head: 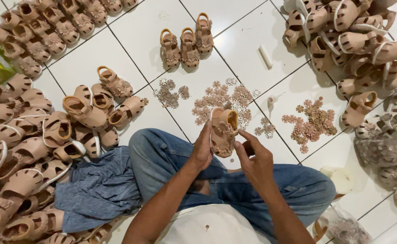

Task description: The person sits on the tiled floor among piles of children's sandals and glues small fabric flower appliqués onto the shoe uppers. They hold a sandal in one hand, apply glue from a squeeze bottle to the shoe, pick a flower from the floor, press it onto the glued spot, and set the finished sandal aside with completed pairs.

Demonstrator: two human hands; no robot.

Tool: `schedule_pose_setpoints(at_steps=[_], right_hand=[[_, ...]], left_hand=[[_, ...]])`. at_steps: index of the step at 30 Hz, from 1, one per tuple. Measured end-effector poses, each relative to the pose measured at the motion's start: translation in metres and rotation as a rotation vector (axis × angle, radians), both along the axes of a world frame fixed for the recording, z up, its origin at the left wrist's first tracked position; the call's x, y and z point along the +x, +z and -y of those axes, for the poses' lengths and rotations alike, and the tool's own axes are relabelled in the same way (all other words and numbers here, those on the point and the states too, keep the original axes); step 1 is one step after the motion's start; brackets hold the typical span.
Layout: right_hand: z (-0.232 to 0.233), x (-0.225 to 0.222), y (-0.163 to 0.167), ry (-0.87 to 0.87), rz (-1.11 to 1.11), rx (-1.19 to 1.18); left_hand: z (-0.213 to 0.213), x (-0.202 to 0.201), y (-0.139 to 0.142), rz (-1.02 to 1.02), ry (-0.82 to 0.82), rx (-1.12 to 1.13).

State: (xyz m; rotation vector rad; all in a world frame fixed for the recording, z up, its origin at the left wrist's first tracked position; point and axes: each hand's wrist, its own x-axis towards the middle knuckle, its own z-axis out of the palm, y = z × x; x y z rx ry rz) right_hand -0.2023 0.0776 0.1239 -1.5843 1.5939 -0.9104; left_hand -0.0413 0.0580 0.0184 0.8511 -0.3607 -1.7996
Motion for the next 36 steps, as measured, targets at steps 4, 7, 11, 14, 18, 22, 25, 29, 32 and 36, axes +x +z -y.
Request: schedule_pose_setpoints(at_steps=[4,7,11,14,18,22,25,29,32,36], right_hand=[[0.024,0.001,-0.018,0.087,-0.196,0.051],[0.027,0.007,-0.029,0.081,-0.135,0.053],[0.026,0.006,-0.03,0.147,-0.233,0.186],[0.029,0.004,-0.028,0.215,-0.243,0.146],[0.057,0.008,-0.031,0.241,-0.322,0.109],[0.136,0.019,-0.028,0.217,-0.489,0.021],[0.204,0.018,-0.018,0.167,-0.393,0.012],[0.201,0.001,-0.028,0.113,-0.277,0.003],[0.154,-0.01,-0.061,0.167,-0.255,0.2],[0.083,-0.039,-0.107,0.254,-0.189,0.369]], left_hand=[[-0.002,-0.002,-0.013,0.344,-0.075,0.027],[-0.004,-0.001,-0.025,0.474,-0.091,0.0],[-0.003,0.003,-0.039,0.244,-0.031,0.057],[-0.003,0.005,-0.043,-0.056,-0.058,0.079],[0.002,0.01,-0.043,0.063,-0.071,0.12],[0.008,0.027,-0.04,0.165,-0.08,0.122],[0.007,0.039,-0.042,0.184,-0.058,0.128],[0.004,0.044,-0.051,0.203,-0.046,0.137],[0.003,0.043,-0.057,0.261,-0.105,0.02],[0.004,0.031,-0.056,0.238,-0.13,0.134]])
